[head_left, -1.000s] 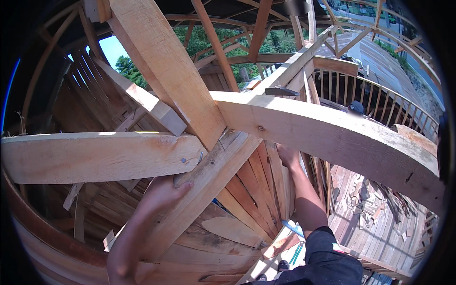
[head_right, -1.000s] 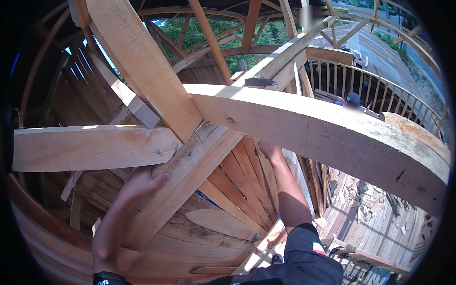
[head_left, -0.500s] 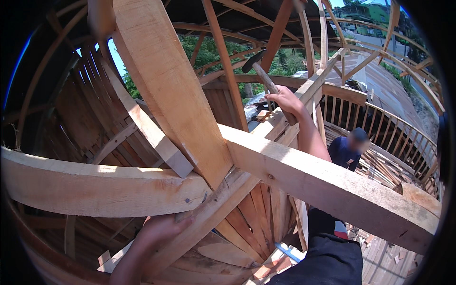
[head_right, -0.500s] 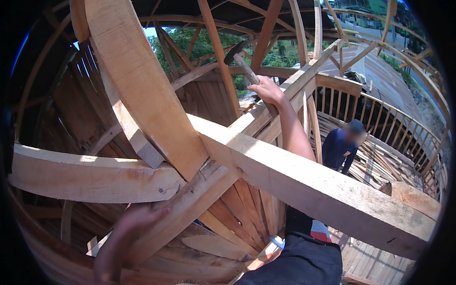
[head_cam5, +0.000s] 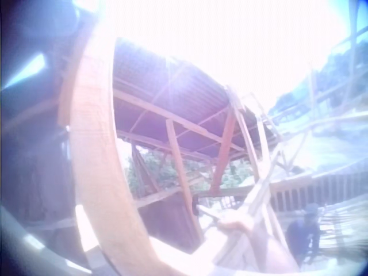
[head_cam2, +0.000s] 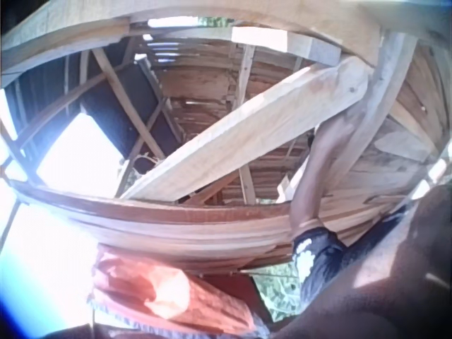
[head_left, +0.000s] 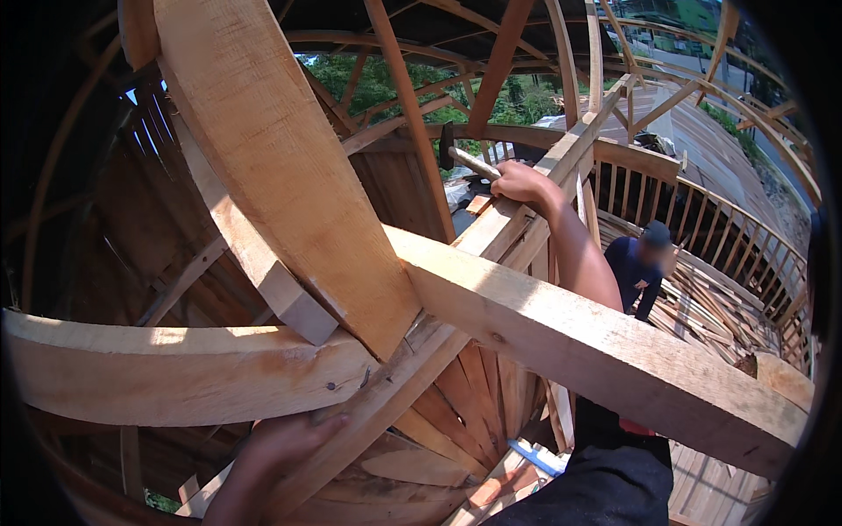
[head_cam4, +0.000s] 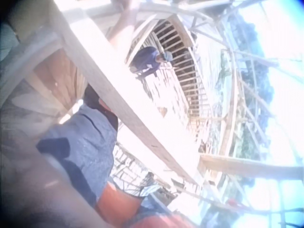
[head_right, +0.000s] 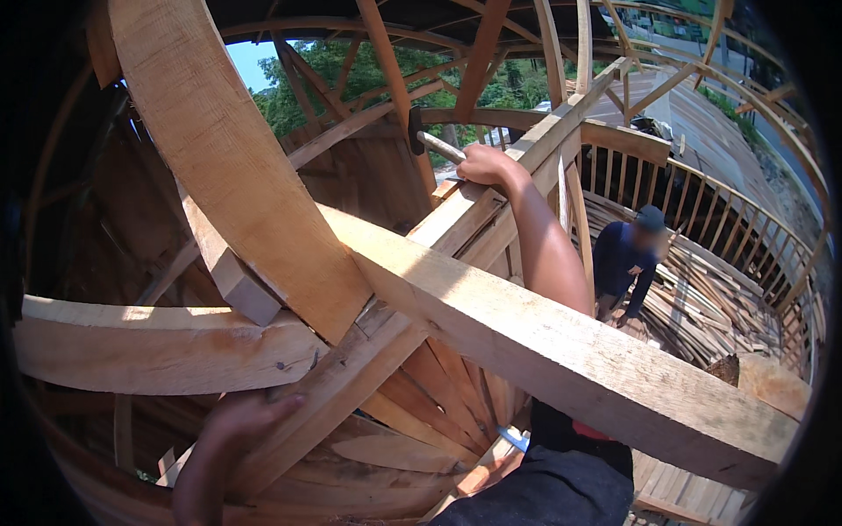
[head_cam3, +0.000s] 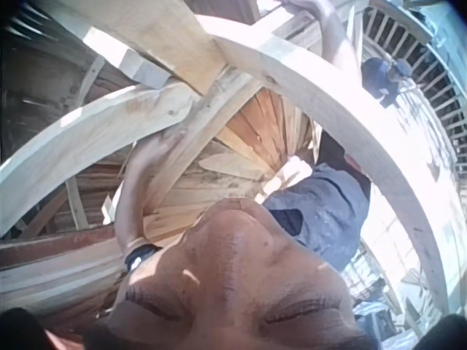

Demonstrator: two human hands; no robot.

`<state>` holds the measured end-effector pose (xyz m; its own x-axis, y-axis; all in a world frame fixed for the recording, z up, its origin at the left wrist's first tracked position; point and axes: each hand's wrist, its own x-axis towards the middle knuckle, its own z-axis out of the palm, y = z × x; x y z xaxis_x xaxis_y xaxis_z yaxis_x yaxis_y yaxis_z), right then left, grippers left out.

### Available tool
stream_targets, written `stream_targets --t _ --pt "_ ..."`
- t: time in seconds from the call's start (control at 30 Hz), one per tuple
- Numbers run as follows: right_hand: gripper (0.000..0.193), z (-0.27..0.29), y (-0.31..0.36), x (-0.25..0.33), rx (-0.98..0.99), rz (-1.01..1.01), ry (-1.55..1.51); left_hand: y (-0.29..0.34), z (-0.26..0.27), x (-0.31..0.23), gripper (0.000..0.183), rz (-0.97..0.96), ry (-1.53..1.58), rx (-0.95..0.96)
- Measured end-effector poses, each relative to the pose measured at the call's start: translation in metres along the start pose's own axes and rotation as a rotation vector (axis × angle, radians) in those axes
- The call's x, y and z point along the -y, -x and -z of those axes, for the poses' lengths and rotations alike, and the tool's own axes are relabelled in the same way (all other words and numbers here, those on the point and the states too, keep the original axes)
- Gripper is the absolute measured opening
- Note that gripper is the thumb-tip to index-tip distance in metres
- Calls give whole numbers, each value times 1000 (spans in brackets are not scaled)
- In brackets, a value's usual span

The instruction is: The person constructs a curved wooden wall by positioning thin wood planks against a frame and securing them with a hammer and nails, or using pincers to remove fasteners.

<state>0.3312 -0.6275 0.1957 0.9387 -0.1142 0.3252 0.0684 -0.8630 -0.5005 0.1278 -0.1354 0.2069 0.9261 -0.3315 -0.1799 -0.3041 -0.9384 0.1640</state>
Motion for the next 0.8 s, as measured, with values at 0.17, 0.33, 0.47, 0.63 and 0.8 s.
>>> stream_targets --t 0.17,0.33,0.47,0.63,0.8 --pt "36 -1 6 3 -87 -10 52 7 13 -16 80 30 198 27" --pt "30 7 61 -7 -546 -66 -77 8 7 -23 83 27 174 -38" --pt "28 -33 128 -22 -754 -78 -1046 2 -8 -3 82 30 167 -94" --pt "16 -132 271 -105 -1067 -436 -1445 -6 -14 -3 83 1 139 -81" --pt "11 -328 478 -140 -927 -1239 -1362 -3 -17 9 89 62 164 -73"
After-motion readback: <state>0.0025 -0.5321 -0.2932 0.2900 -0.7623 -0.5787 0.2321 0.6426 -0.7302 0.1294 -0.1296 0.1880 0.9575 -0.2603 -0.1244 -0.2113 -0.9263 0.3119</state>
